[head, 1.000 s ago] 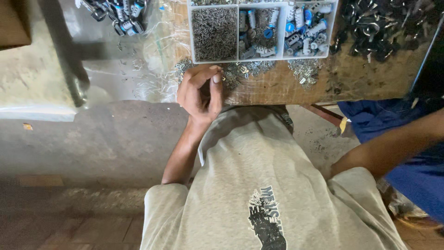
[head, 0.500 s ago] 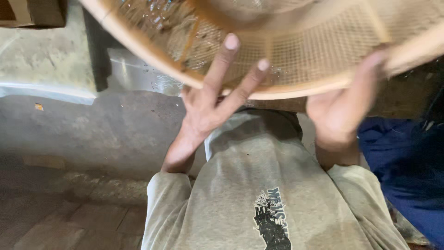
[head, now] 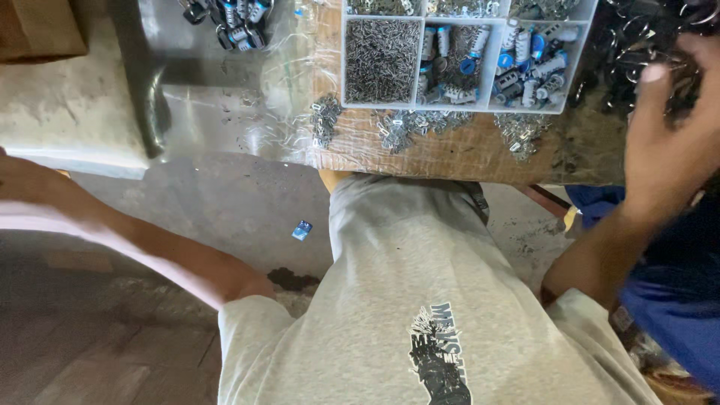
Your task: The person sits at a workbench assembling small blue and gray plastic connector fittings. They pick tiny metal components from a compartment box, insert them into the connector bodies by hand, press the parts into place, and set finished connectors aside while repeating the cycle.
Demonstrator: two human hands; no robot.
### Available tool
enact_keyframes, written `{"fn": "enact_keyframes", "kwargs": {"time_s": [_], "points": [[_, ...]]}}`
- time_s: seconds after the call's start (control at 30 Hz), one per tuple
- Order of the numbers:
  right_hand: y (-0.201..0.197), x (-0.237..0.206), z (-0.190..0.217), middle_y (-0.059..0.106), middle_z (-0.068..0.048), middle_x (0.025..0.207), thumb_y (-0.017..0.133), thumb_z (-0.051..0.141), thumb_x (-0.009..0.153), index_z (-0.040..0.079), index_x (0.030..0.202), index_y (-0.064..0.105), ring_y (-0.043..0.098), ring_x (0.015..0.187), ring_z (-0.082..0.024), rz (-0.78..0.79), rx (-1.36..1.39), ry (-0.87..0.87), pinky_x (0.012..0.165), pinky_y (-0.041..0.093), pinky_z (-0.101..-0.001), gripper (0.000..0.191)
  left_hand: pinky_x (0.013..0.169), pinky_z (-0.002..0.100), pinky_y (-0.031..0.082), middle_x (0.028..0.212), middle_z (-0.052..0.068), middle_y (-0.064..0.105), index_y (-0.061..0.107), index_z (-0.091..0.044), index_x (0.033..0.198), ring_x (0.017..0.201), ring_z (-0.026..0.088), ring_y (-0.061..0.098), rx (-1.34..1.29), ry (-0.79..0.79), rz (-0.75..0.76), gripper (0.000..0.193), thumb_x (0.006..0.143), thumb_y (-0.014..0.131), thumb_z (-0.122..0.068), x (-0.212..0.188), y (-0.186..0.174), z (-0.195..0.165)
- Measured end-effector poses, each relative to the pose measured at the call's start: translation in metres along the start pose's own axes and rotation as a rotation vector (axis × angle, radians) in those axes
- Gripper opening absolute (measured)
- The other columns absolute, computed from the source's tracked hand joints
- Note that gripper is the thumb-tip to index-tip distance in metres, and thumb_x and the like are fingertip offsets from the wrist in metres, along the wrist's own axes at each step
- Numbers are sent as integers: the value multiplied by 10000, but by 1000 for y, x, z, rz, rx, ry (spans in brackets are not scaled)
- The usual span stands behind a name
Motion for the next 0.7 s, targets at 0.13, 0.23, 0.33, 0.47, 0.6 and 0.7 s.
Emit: {"fn": "enact_keyframes", "kwargs": {"time_s": [0.13,0.23,0.33,0.47,0.6,0.7], "points": [[17,-37,-37,636,-179,1265,768,59,956,-9,1266,627,623,1203,-313,31,-208,1,1048,473,-403,347,755,349,600,1026,46,617,700,-93,1037,889,151,614,63,-87,121,59,988,734,-90,2,7,41],[18,-58,-62,624,-147,1301,734,43,1026,4,1334,611,619,1236,-281,56,-17,117,1089,481,-374,334,738,334,587,1023,47,621,698,-89,1041,865,143,606,86,-121,161,57,996,728,-107,4,10,69],[12,-72,-66,621,-197,1278,728,19,977,-50,1292,588,612,1214,-328,37,46,56,1101,486,-414,352,721,319,575,1020,47,625,696,-85,1045,842,134,597,96,-135,188,63,1005,723,-125,7,15,89],[11,-72,-65,645,-164,1273,663,67,1048,-27,1328,619,640,1183,-287,6,126,182,1058,513,-370,299,697,299,558,1016,48,630,694,-79,1051,810,123,586,103,-144,209,80,1016,715,-148,6,19,99],[18,-38,-24,667,-150,1241,630,101,1097,-9,1303,673,656,1128,-283,-144,280,58,980,530,-359,237,674,279,542,1012,48,636,692,-74,1057,779,112,574,117,-160,217,103,1026,708,-171,-4,17,105],[26,2,34,700,-116,1064,727,156,1012,31,1122,764,646,961,-290,-175,230,-275,892,462,-437,171,657,264,529,1009,49,639,690,-70,1062,755,104,566,118,-168,217,122,1035,702,-188,-13,22,105]]}}
Point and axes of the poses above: each hand's wrist, its own x-axis towards the middle knuckle, its own y-axis out of the palm, z = x × y, the point moved 6 cm from there along x, towards the middle knuckle
